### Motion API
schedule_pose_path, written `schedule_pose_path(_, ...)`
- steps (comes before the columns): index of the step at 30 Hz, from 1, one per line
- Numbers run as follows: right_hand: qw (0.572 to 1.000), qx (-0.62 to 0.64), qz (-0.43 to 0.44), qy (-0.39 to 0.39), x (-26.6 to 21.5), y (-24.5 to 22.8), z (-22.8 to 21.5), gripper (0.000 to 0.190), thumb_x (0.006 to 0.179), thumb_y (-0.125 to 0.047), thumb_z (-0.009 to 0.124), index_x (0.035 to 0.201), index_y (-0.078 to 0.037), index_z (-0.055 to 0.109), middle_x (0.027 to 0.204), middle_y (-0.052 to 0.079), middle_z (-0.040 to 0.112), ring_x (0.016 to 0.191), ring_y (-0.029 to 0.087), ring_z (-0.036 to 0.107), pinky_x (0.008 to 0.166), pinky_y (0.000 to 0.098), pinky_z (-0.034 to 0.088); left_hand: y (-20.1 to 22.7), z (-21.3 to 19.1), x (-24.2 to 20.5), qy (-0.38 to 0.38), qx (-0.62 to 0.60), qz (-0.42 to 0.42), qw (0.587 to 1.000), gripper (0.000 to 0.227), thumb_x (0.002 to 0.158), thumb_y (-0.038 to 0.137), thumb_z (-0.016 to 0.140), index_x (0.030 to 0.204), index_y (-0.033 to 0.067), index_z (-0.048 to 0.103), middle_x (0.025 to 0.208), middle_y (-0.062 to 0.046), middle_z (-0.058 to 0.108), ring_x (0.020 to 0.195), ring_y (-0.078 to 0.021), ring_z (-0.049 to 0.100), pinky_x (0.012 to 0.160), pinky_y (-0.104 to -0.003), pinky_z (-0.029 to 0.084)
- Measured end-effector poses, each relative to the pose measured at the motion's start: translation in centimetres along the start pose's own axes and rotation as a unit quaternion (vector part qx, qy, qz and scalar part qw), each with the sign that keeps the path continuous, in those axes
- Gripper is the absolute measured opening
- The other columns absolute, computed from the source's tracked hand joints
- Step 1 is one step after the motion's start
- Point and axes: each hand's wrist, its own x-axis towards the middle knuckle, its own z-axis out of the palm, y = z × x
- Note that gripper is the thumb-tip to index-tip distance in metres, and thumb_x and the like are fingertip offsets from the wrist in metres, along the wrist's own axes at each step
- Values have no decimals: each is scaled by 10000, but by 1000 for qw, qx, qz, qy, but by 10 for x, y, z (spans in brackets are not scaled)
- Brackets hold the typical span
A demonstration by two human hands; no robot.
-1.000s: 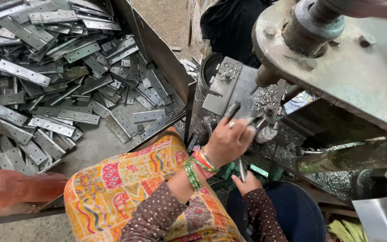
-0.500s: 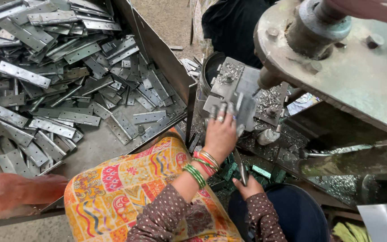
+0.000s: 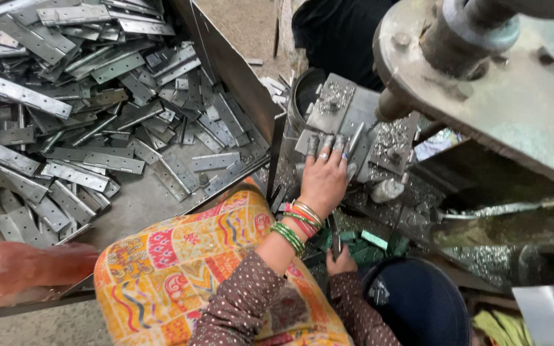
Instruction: The person repeatedly picks metal brackets from a bin, places them into a punch press, and operates the machine to create holes. Processed brackets are ejected and collected in a pile.
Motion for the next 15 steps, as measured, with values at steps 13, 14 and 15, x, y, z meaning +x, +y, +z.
schedule_pose_path(13, 998, 16, -15, -63, 8, 22, -58, 520, 857, -500, 693, 1135, -64, 639, 868, 233, 728, 824, 453, 706, 713, 527, 556, 2, 31, 29, 11, 43, 5, 999, 288, 873, 152, 572, 1075, 30, 736, 1334, -151, 645, 1334, -326, 547, 1049, -482, 427)
schedule_pose_path(14, 999, 22, -12, -39, 7, 20, -47, 515, 859, -502, 689, 1129, -65, 642, 866, 235, 727, 827, 455, 705, 715, 529, 555, 1, 33, 30, 17, 40, 9, 999, 275, 863, 156, 578, 1050, 32, 737, 1333, -155, 646, 1321, -326, 554, 1064, -485, 431)
schedule_pose_path(15, 999, 29, -9, -17, 7, 18, -36, 511, 861, -503, 685, 1124, -66, 646, 864, 236, 727, 830, 456, 704, 718, 531, 554, 1, 34, 29, 22, 36, 14, 999, 262, 854, 159, 585, 1024, 34, 739, 1332, -160, 648, 1309, -326, 560, 1079, -488, 434)
